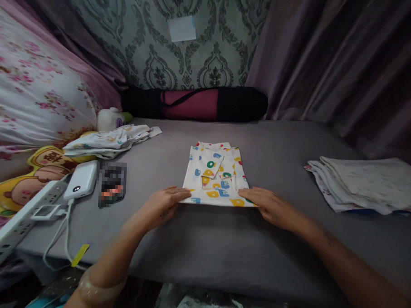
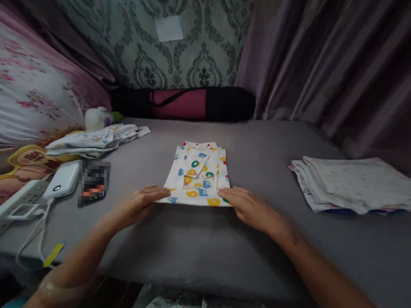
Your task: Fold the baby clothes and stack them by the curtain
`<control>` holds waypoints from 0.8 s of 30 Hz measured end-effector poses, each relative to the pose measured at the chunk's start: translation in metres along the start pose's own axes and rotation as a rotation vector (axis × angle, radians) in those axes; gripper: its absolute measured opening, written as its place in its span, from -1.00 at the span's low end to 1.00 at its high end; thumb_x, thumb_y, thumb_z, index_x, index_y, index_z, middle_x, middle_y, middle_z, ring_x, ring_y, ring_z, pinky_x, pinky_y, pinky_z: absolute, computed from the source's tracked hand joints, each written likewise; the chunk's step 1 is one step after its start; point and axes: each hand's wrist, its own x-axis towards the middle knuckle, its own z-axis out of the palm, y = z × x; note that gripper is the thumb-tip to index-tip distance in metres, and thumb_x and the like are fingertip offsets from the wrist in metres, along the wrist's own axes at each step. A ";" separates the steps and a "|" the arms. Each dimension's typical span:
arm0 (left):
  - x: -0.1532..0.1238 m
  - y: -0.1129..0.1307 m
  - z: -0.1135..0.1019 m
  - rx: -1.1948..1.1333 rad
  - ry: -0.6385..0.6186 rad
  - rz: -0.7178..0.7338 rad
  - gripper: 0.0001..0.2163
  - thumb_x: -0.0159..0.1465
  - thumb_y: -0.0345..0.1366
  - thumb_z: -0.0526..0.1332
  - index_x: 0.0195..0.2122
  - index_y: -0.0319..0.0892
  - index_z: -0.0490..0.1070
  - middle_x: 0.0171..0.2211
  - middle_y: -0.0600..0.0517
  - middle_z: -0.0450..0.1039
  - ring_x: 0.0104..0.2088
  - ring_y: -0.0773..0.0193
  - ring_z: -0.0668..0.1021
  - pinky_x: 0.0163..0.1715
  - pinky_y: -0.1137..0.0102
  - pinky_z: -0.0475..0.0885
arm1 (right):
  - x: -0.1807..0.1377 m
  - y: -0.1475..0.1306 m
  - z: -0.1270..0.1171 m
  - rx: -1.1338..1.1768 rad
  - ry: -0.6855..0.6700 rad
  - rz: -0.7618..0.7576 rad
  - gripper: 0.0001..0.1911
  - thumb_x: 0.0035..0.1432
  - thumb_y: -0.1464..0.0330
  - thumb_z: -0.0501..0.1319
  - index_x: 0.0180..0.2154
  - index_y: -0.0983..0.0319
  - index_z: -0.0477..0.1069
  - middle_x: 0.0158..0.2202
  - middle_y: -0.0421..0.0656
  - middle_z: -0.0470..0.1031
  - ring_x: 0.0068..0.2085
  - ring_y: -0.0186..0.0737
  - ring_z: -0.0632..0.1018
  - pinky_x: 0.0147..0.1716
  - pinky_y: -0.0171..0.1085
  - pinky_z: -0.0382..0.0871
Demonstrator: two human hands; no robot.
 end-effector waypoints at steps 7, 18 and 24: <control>-0.006 0.027 -0.014 -0.358 0.132 -0.308 -0.76 0.28 -0.30 0.11 -0.11 -0.12 0.52 -0.23 0.02 0.58 -0.24 0.24 0.58 -0.30 0.47 0.44 | 0.004 -0.031 -0.043 0.293 -0.094 0.213 -0.61 0.19 0.40 0.08 0.01 0.12 0.50 -0.05 -0.16 0.57 -0.05 -0.14 0.57 -0.04 -0.23 0.42; 0.099 -0.025 0.021 -0.400 0.675 -0.577 -0.83 0.26 -0.30 0.07 -0.29 -0.20 0.44 -0.48 0.08 0.40 -0.43 0.32 0.43 -0.42 0.47 0.30 | 0.097 0.031 0.002 0.346 0.487 0.680 -0.74 0.18 0.26 0.09 -0.24 0.27 0.45 -0.32 -0.08 0.57 -0.31 -0.17 0.56 -0.35 -0.28 0.41; 0.132 -0.043 0.035 -0.135 0.574 -0.722 -0.78 0.33 -0.35 0.01 -0.14 -0.16 0.43 -0.26 -0.04 0.53 -0.24 0.23 0.51 -0.25 0.43 0.32 | 0.126 0.036 0.006 -0.079 0.291 0.869 -0.69 0.29 0.28 -0.02 -0.17 0.27 0.42 -0.21 0.04 0.56 -0.17 -0.06 0.55 -0.24 -0.26 0.35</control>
